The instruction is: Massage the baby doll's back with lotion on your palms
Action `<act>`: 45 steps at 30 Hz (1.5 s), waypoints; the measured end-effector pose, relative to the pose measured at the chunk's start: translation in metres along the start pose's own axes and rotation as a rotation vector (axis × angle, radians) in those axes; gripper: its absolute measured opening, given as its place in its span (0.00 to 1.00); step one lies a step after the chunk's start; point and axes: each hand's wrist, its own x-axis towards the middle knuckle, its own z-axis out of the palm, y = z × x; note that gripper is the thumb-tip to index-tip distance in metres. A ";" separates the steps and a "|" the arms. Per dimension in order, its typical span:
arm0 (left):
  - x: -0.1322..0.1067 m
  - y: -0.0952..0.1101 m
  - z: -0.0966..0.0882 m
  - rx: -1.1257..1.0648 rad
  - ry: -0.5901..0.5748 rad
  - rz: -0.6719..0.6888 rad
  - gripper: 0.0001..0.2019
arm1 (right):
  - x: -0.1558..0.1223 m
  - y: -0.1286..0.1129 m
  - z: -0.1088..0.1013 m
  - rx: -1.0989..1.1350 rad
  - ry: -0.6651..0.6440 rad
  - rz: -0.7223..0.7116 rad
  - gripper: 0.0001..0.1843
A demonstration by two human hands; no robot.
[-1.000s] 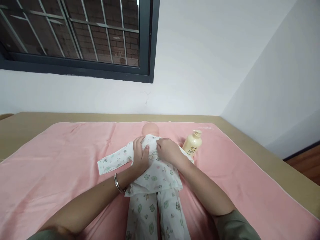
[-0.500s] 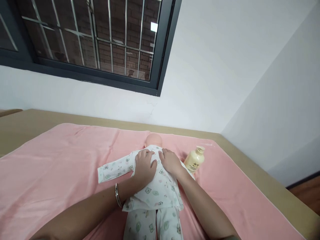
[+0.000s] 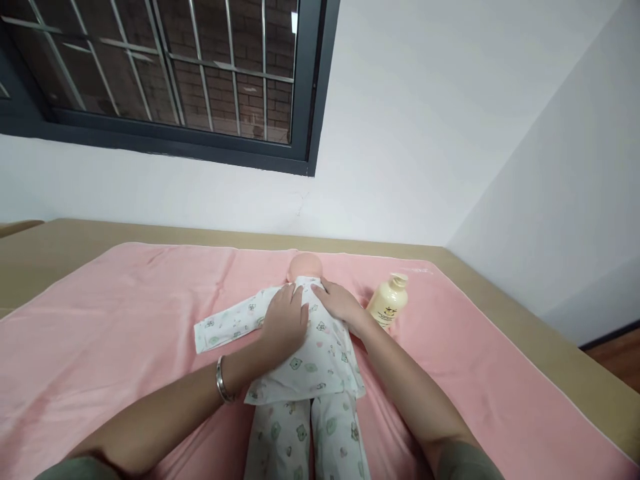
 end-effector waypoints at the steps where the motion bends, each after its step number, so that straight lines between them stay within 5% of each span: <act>1: 0.001 -0.002 0.000 -0.007 -0.013 0.008 0.19 | -0.002 -0.001 0.003 -0.026 0.002 0.010 0.29; 6: 0.017 -0.017 -0.002 -0.059 -0.143 -0.121 0.17 | -0.025 -0.019 0.013 -0.239 0.064 -0.041 0.29; 13: 0.000 -0.001 -0.001 0.040 -0.010 0.028 0.18 | 0.002 -0.008 -0.004 -0.092 -0.078 0.037 0.34; 20: 0.017 -0.015 -0.001 -0.101 -0.096 -0.151 0.16 | -0.022 -0.011 0.023 -0.140 0.041 -0.068 0.33; 30: 0.011 -0.016 0.005 -0.166 -0.044 -0.172 0.18 | -0.001 0.009 0.038 0.052 0.291 -0.068 0.23; 39: 0.004 -0.009 -0.004 -0.061 -0.036 -0.083 0.19 | 0.008 0.020 0.022 0.126 0.173 -0.107 0.23; 45: 0.016 -0.019 -0.003 -0.117 -0.124 -0.179 0.19 | -0.021 -0.007 0.024 -0.164 0.147 -0.120 0.27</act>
